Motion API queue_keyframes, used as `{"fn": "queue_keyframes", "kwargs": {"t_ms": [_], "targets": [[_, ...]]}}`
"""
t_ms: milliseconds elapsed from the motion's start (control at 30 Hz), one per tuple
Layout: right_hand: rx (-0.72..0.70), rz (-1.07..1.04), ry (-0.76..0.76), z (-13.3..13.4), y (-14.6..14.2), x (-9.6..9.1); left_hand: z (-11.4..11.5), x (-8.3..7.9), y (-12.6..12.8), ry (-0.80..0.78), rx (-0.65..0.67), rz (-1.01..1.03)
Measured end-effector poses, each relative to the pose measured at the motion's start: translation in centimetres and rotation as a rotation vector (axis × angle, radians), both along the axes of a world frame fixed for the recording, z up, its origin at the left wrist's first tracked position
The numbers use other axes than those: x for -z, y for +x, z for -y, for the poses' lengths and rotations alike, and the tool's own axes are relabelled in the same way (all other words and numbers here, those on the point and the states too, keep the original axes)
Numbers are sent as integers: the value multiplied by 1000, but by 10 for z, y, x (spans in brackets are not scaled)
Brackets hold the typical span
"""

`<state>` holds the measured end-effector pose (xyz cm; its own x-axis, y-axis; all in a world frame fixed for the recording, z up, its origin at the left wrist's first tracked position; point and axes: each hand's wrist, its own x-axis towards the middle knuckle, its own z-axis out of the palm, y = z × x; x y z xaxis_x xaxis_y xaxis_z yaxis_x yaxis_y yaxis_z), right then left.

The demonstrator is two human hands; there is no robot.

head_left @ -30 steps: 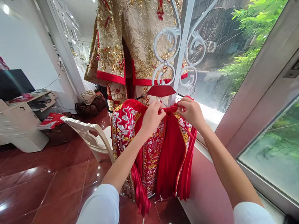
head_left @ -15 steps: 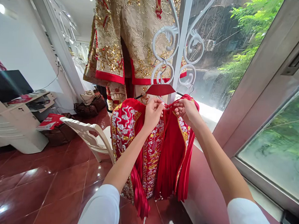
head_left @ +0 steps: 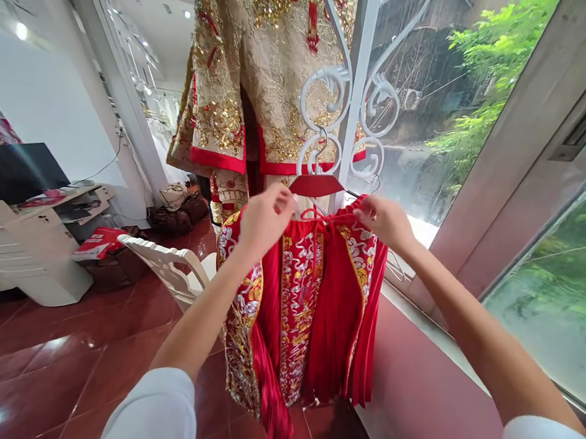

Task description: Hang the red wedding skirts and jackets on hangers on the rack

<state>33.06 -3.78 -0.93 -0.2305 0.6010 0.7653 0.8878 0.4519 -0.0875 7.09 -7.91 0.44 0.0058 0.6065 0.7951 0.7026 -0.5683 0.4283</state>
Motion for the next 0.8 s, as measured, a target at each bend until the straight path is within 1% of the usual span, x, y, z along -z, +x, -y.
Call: {"fn": "queue_keyframes", "kwargs": {"t_ms": [33, 67, 100, 133, 167, 200, 233, 267, 300, 333, 367, 433, 533, 600, 700, 800], "targets": [[-27, -88, 21, -8, 5, -10, -4, -10, -10, 23, -116, -10], [-37, -181, 12, -17, 9, -19, -10, -20, -20, -21, -218, -39], [-44, -255, -51, -27, 12, -29, -18, -29, -31, -141, -290, -85], [-61, -304, -176, -36, 14, -36, -27, -35, -40, -328, -307, -144], [-96, -335, -354, -45, 14, -43, -37, -40, -48, -533, -278, -191], [-147, -359, -555, -53, 14, -47, -46, -42, -54, -715, -219, -211], [-198, -383, -745, -60, 13, -50, -54, -42, -59, -843, -152, -197], [-236, -404, -903, -65, 12, -52, -61, -41, -63, -914, -98, -154], [-259, -412, -1023, -69, 12, -53, -66, -39, -65, -939, -63, -100], [-268, -399, -1102, -72, 12, -55, -70, -37, -67, -943, -48, -57], [-276, -356, -1142, -74, 13, -56, -73, -36, -68, -943, -44, -37], [-299, -201, -1121, -78, 14, -60, -80, -36, -70, -938, -3, -58], [-317, 30, -1012, -84, 11, -70, -92, -42, -70, -899, 144, -119], [-307, 117, -1025, -86, 4, -77, -100, -47, -67, -886, 236, -136], [-333, 123, -1169, -83, -8, -83, -109, -53, -61, -904, 307, -149], [-386, 4, -1336, -78, -10, -80, -108, -56, -59, -975, 319, -281]]}}
